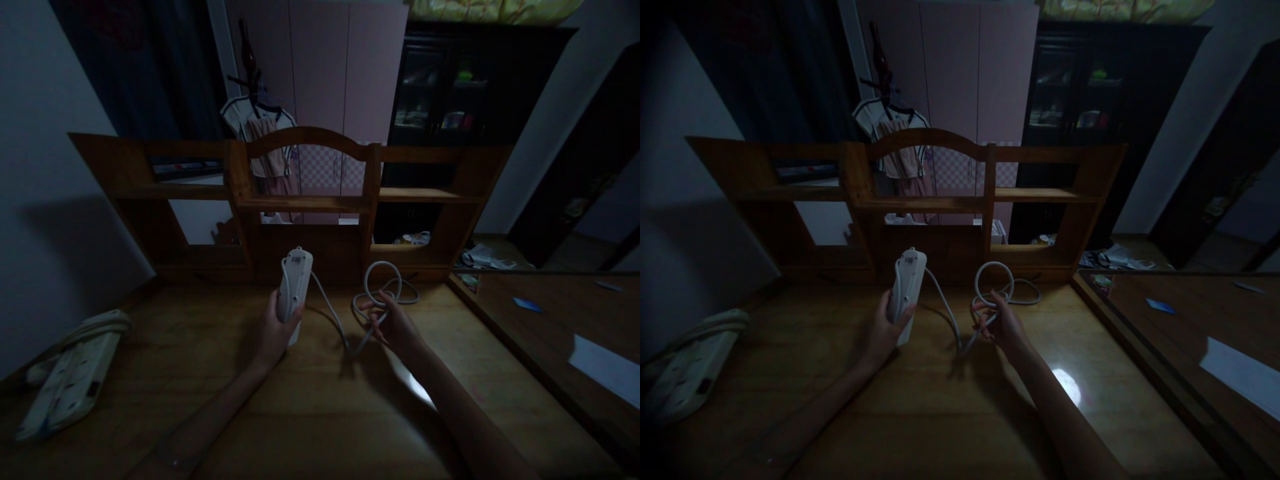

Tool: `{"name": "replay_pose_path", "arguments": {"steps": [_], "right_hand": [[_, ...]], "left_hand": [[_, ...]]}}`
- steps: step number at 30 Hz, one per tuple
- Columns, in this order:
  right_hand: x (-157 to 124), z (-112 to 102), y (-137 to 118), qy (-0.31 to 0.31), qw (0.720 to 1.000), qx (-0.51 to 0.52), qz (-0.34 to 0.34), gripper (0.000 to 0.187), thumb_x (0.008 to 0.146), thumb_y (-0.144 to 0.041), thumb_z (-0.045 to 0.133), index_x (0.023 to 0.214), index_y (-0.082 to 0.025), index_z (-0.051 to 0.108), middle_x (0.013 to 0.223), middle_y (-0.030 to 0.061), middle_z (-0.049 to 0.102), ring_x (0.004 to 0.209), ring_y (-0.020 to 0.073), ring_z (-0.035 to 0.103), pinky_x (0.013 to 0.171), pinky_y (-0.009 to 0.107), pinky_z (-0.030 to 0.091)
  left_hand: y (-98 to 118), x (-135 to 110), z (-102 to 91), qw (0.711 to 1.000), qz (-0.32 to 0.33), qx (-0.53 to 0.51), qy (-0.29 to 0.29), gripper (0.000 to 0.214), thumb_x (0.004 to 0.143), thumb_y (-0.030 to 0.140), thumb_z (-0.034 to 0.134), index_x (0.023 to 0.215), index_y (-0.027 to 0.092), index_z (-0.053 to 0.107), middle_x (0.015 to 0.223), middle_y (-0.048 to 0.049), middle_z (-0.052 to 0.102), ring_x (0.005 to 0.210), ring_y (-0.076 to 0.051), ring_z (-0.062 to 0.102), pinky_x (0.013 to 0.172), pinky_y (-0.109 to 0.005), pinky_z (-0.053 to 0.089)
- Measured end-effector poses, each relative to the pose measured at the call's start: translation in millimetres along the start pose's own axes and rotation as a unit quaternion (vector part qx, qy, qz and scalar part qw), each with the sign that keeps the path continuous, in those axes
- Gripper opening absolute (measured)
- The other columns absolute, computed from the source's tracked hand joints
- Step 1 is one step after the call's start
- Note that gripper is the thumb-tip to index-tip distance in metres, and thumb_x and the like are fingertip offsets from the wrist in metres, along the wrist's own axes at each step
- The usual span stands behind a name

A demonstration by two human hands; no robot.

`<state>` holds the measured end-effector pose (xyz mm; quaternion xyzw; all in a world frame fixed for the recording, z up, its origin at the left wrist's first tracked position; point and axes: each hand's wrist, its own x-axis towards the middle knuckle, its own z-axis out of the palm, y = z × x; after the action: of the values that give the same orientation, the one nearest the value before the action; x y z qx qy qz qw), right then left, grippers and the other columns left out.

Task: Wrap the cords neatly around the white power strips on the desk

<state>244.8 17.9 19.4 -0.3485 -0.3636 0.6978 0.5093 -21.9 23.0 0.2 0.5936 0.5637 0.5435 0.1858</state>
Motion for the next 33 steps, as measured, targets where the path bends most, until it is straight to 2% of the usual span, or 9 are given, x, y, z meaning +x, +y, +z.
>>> {"name": "replay_pose_path", "arguments": {"steps": [4, 8, 11, 14, 17, 19, 24, 30, 33], "right_hand": [[1.8, -0.2, 3.4, 0.038, 0.999, -0.023, 0.000, 0.044, 0.089, -0.050, 0.050, 0.084, -0.009, 0.066, 0.054, 0.0051, 0.060, 0.042, 0.0116, 0.055, 0.042, 0.020, 0.042], [8.0, -1.6, 10.9, 0.082, 0.996, 0.035, 0.006, 0.028, 0.087, -0.039, 0.059, 0.085, -0.012, 0.063, 0.073, 0.0085, 0.068, 0.055, 0.0157, 0.066, 0.054, 0.023, 0.052], [11.5, -0.8, 14.3, 0.083, 0.991, 0.107, -0.004, 0.022, 0.086, -0.035, 0.061, 0.085, -0.013, 0.063, 0.084, 0.0089, 0.071, 0.075, 0.0183, 0.070, 0.072, 0.027, 0.055], [13.0, 3.4, 14.0, 0.059, 0.988, 0.141, -0.016, 0.021, 0.087, -0.035, 0.060, 0.088, -0.014, 0.065, 0.086, 0.0076, 0.071, 0.080, 0.0169, 0.069, 0.075, 0.026, 0.054], [12.6, 10.9, 12.5, 0.050, 0.986, 0.160, -0.014, 0.023, 0.086, -0.036, 0.061, 0.099, -0.017, 0.065, 0.099, 0.0056, 0.070, 0.094, 0.0161, 0.066, 0.079, 0.025, 0.053], [11.4, 16.9, 12.4, 0.054, 0.984, 0.169, -0.017, 0.023, 0.084, -0.034, 0.064, 0.102, -0.019, 0.064, 0.108, 0.0039, 0.068, 0.104, 0.0152, 0.063, 0.083, 0.025, 0.052], [6.2, 25.9, 14.1, 0.033, 0.989, 0.114, -0.087, 0.032, 0.080, -0.030, 0.069, 0.110, -0.021, 0.063, 0.116, 0.0037, 0.065, 0.114, 0.0167, 0.057, 0.095, 0.027, 0.046], [4.1, 18.0, 14.6, 0.018, 0.993, 0.028, -0.114, 0.032, 0.081, -0.030, 0.067, 0.111, -0.020, 0.064, 0.110, 0.0043, 0.067, 0.100, 0.0165, 0.062, 0.081, 0.025, 0.050], [5.8, 15.5, 12.3, 0.022, 0.989, 0.050, -0.140, 0.028, 0.077, -0.025, 0.070, 0.104, -0.019, 0.067, 0.110, 0.0045, 0.067, 0.104, 0.0165, 0.062, 0.092, 0.027, 0.048]], "left_hand": [[2.4, -7.0, 0.0, 0.998, 0.051, 0.045, -0.005, 0.064, 0.078, 0.049, 0.062, 0.132, 0.021, 0.041, 0.124, -0.0082, 0.056, 0.111, -0.023, 0.057, 0.091, -0.034, 0.047], [3.6, -14.0, -3.5, 0.980, 0.174, 0.096, -0.035, 0.069, 0.078, 0.044, 0.064, 0.137, 0.021, 0.035, 0.125, -0.0095, 0.054, 0.110, -0.023, 0.057, 0.091, -0.033, 0.048], [6.1, -17.5, -7.7, 0.939, 0.298, 0.144, -0.090, 0.075, 0.079, 0.041, 0.064, 0.142, 0.021, 0.028, 0.125, -0.0112, 0.053, 0.108, -0.023, 0.057, 0.089, -0.033, 0.049], [10.0, -20.4, -9.6, 0.879, 0.407, 0.174, -0.179, 0.074, 0.082, 0.037, 0.060, 0.145, 0.022, 0.023, 0.127, -0.0112, 0.052, 0.110, -0.021, 0.056, 0.090, -0.032, 0.049], [11.9, -23.0, -7.9, 0.826, 0.470, 0.205, -0.233, 0.073, 0.085, 0.038, 0.056, 0.147, 0.022, 0.020, 0.129, -0.0110, 0.052, 0.111, -0.022, 0.056, 0.091, -0.034, 0.048], [11.0, -23.9, -6.3, 0.810, 0.482, 0.220, -0.252, 0.075, 0.085, 0.041, 0.054, 0.148, 0.022, 0.018, 0.132, -0.0112, 0.051, 0.111, -0.024, 0.055, 0.089, -0.036, 0.049], [6.9, -22.5, -5.6, 0.831, 0.444, 0.231, -0.242, 0.076, 0.084, 0.041, 0.057, 0.147, 0.023, 0.020, 0.130, -0.0102, 0.051, 0.109, -0.023, 0.056, 0.089, -0.036, 0.049], [9.2, -20.3, -6.2, 0.880, 0.370, 0.226, -0.195, 0.077, 0.083, 0.042, 0.060, 0.147, 0.024, 0.022, 0.129, -0.0089, 0.052, 0.110, -0.021, 0.056, 0.092, -0.034, 0.047], [10.6, -19.2, -5.4, 0.900, 0.328, 0.227, -0.174, 0.075, 0.082, 0.040, 0.059, 0.147, 0.026, 0.022, 0.128, -0.0082, 0.053, 0.109, -0.022, 0.057, 0.089, -0.034, 0.048]]}}
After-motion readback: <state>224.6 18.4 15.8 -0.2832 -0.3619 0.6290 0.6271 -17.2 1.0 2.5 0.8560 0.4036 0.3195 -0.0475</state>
